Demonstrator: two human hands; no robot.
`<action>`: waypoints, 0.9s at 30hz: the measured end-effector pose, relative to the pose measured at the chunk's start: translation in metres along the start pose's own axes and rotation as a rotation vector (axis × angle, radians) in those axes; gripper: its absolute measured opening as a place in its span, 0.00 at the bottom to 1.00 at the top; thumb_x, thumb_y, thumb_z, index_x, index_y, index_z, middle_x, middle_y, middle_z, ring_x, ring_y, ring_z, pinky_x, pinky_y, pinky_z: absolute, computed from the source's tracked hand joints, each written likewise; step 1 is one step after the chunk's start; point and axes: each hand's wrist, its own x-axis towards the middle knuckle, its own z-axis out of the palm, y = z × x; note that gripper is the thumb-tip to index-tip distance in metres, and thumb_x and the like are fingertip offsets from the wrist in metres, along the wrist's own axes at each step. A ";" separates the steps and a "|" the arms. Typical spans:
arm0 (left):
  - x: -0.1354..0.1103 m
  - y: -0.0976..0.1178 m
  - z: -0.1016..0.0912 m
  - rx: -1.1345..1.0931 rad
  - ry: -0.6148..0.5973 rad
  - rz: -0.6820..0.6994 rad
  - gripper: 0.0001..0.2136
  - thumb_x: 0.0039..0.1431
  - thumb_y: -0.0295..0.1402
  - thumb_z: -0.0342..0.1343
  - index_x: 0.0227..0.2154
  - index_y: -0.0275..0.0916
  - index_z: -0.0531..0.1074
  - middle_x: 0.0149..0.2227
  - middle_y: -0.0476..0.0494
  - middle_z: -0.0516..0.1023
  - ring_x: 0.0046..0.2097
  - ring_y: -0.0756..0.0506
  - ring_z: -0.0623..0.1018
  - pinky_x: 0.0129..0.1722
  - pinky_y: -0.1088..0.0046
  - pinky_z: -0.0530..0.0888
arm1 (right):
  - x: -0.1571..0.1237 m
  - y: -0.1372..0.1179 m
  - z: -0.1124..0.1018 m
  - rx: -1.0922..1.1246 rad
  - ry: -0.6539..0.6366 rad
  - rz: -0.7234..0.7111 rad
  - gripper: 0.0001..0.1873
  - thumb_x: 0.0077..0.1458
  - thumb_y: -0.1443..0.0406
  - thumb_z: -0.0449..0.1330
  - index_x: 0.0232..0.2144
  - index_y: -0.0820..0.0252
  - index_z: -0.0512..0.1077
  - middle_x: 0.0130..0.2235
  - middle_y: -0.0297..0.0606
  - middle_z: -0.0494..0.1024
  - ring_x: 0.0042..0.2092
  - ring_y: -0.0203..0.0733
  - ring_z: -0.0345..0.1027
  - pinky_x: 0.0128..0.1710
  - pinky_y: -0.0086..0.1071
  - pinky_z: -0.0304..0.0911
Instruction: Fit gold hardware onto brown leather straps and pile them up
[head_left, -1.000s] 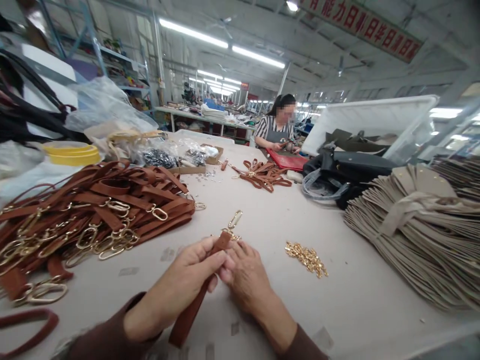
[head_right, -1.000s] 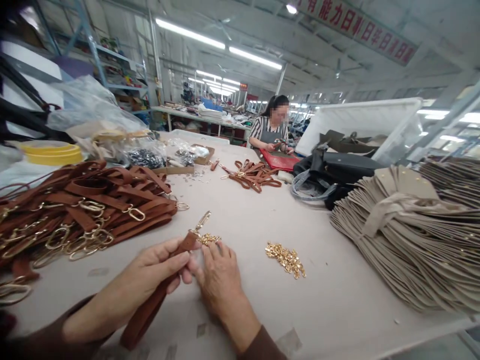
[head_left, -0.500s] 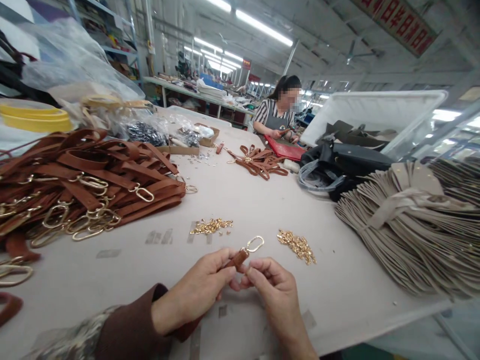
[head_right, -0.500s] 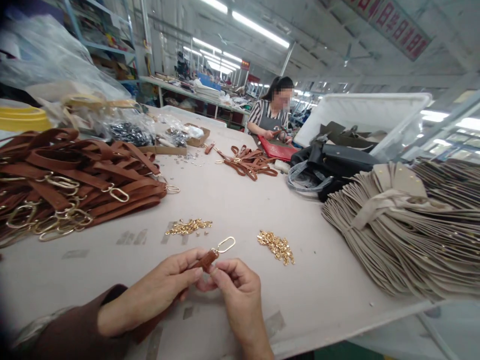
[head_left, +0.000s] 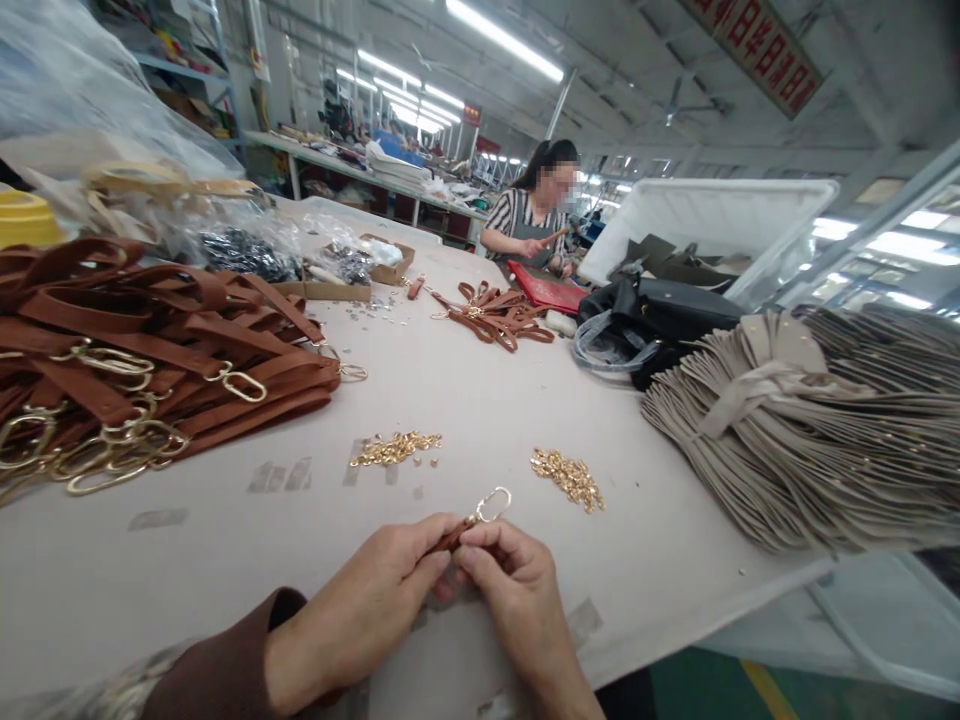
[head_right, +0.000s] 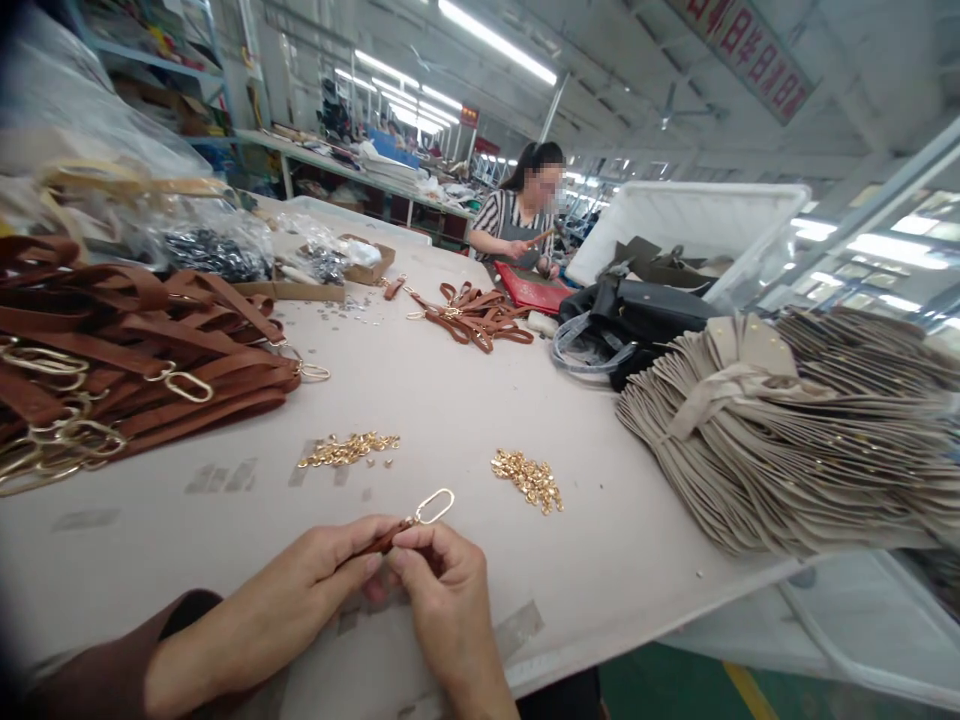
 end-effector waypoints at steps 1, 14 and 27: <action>0.000 0.000 0.000 0.023 0.002 0.006 0.11 0.63 0.32 0.44 0.35 0.40 0.72 0.34 0.48 0.76 0.36 0.46 0.73 0.37 0.74 0.67 | -0.001 0.000 0.001 0.011 0.009 -0.011 0.09 0.51 0.60 0.65 0.28 0.59 0.71 0.24 0.30 0.75 0.26 0.35 0.70 0.29 0.28 0.65; 0.003 -0.018 0.008 -0.186 -0.031 -0.133 0.20 0.63 0.40 0.46 0.56 0.45 0.68 0.32 0.49 0.74 0.28 0.49 0.72 0.25 0.77 0.69 | 0.000 -0.002 -0.012 -0.308 0.111 -0.068 0.09 0.52 0.61 0.63 0.28 0.58 0.66 0.25 0.28 0.72 0.27 0.33 0.64 0.27 0.26 0.59; 0.008 -0.010 0.009 -0.390 0.005 -0.281 0.21 0.58 0.47 0.54 0.49 0.40 0.73 0.25 0.52 0.64 0.25 0.52 0.61 0.24 0.78 0.57 | 0.012 -0.008 -0.147 -1.696 0.340 -0.235 0.09 0.59 0.71 0.53 0.37 0.60 0.74 0.34 0.43 0.77 0.38 0.45 0.70 0.38 0.34 0.59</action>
